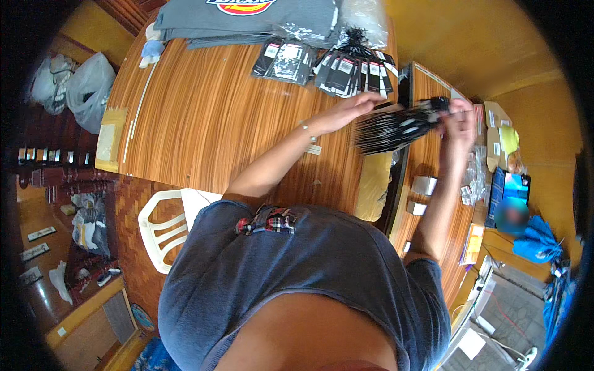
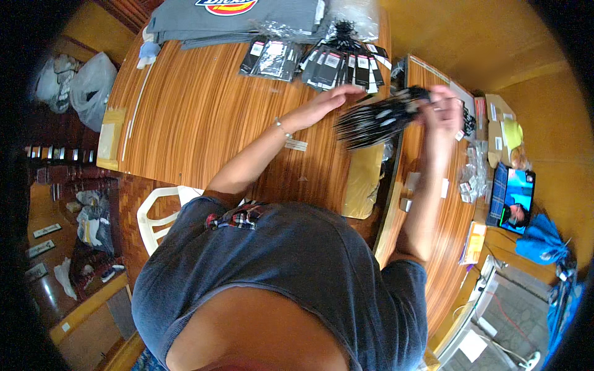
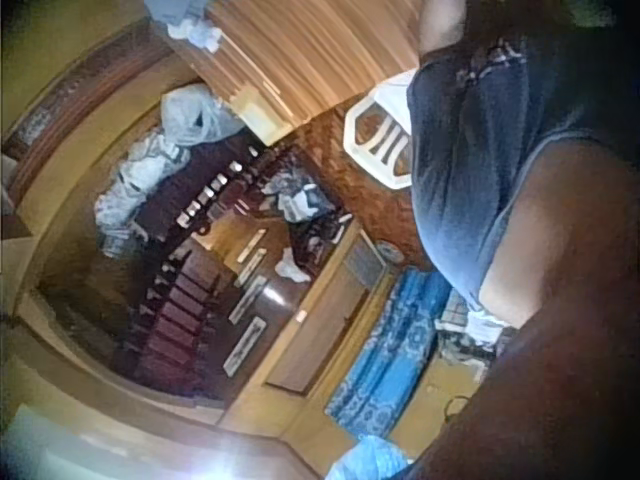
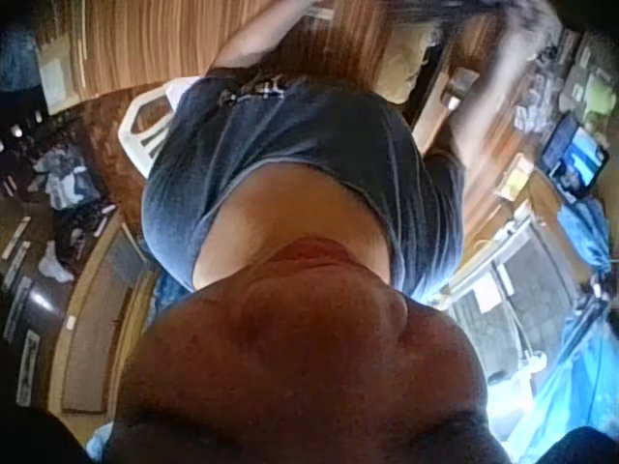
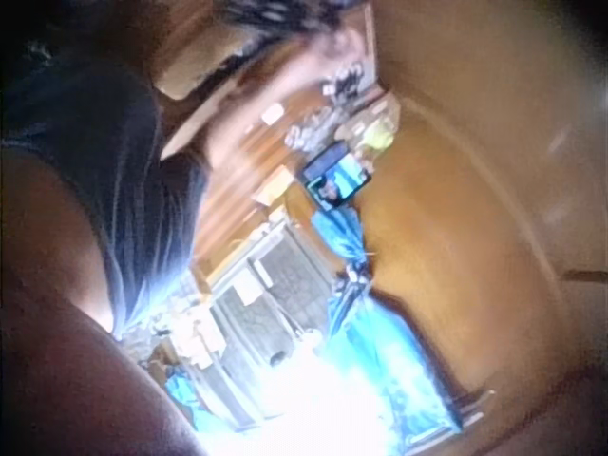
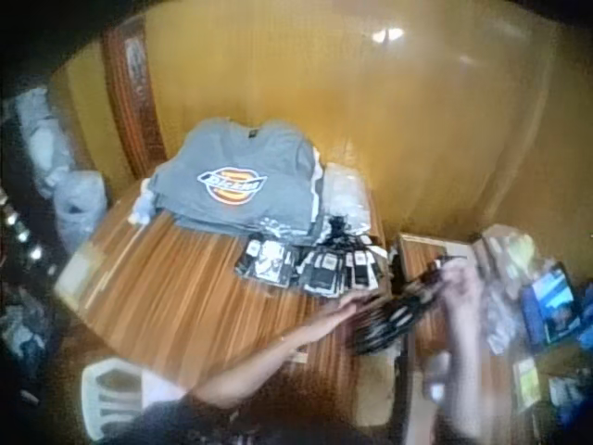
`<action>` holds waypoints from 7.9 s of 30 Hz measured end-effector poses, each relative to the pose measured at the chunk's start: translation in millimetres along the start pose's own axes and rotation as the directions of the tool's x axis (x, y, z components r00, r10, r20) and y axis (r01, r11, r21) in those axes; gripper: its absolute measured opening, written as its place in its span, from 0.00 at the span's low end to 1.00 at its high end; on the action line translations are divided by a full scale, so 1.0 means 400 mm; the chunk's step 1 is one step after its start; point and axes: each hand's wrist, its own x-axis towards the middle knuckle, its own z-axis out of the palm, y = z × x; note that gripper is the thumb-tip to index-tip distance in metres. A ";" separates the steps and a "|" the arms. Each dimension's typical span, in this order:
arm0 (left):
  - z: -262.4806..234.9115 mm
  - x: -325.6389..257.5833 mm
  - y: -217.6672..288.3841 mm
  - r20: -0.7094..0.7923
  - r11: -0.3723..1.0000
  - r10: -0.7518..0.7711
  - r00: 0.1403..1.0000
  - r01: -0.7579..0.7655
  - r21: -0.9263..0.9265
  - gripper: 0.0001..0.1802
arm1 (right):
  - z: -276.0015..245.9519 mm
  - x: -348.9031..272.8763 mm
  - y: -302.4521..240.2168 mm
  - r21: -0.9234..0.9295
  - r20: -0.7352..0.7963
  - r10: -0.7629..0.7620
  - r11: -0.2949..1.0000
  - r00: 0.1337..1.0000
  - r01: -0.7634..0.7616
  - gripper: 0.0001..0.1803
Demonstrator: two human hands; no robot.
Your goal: The person attaches small black tags to rectangular boxes on a wooden table. They pick up each tag, thread a string through it, and place it on a box, repeating this process for several items.
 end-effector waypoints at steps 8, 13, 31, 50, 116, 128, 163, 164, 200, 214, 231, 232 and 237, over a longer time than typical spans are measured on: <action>-0.204 -0.308 -0.181 0.086 0.559 -0.600 0.796 0.494 -0.666 0.37 | 0.403 -0.063 0.205 0.334 0.315 0.377 0.815 0.871 -0.474 0.14; -0.311 -0.334 -0.214 -0.130 0.586 -0.673 0.728 0.417 -0.694 0.37 | 0.555 0.023 0.271 0.212 0.501 0.212 0.910 0.839 -0.356 0.14; -0.417 -0.041 -0.074 -0.629 0.811 0.149 0.763 0.269 0.519 0.25 | 0.709 0.261 0.284 0.186 0.727 0.028 0.954 0.686 -0.236 0.18; -0.588 0.060 -0.070 -0.661 0.996 -0.075 0.747 0.094 -0.006 0.12 | 0.634 -0.123 0.505 -0.416 0.275 0.032 0.905 0.961 0.089 0.44; -0.670 0.104 -0.119 -0.764 0.998 -0.032 0.645 -0.016 -0.055 0.05 | 0.445 -0.239 0.586 -0.438 0.550 0.155 0.890 0.821 0.125 0.26; -0.807 0.232 -0.128 -0.626 0.737 0.477 0.617 0.107 0.667 0.14 | 0.447 -0.240 0.599 -0.439 0.543 0.038 0.865 0.839 0.245 0.27; 0.159 0.117 0.413 0.712 0.891 0.302 0.634 -0.453 0.026 0.20 | -0.864 0.441 0.469 -0.833 -0.279 0.376 0.363 0.884 -0.417 0.19; 0.234 0.111 0.421 0.759 0.906 0.320 0.567 -0.417 -0.070 0.19 | -0.877 0.464 0.540 -0.863 -0.283 0.220 0.365 0.934 -0.348 0.20; 0.045 -0.335 -0.032 -0.538 0.947 -0.306 0.786 0.195 -0.254 0.09 | -0.376 0.362 0.172 -0.617 -0.049 -0.408 0.730 0.912 0.293 0.12; -0.279 -0.421 0.227 -0.531 0.865 0.385 0.755 -0.095 0.492 0.19 | 0.517 -0.163 0.122 0.132 0.505 -0.247 0.969 0.827 0.208 0.10; -0.429 -0.406 0.163 -0.234 0.548 -0.124 0.964 0.263 0.794 0.15 | 0.731 -0.189 0.310 -0.072 0.599 -0.211 0.947 0.772 0.314 0.11; -0.455 -0.393 0.152 -0.224 0.500 -0.223 0.949 0.309 0.809 0.13 | 0.733 -0.174 0.332 -0.067 0.594 -0.192 0.956 0.781 0.286 0.11; -0.597 -0.265 0.052 -0.017 0.713 -0.306 0.952 0.241 0.658 0.19 | 0.729 -0.083 0.425 -0.042 0.609 -0.057 0.994 0.791 0.104 0.09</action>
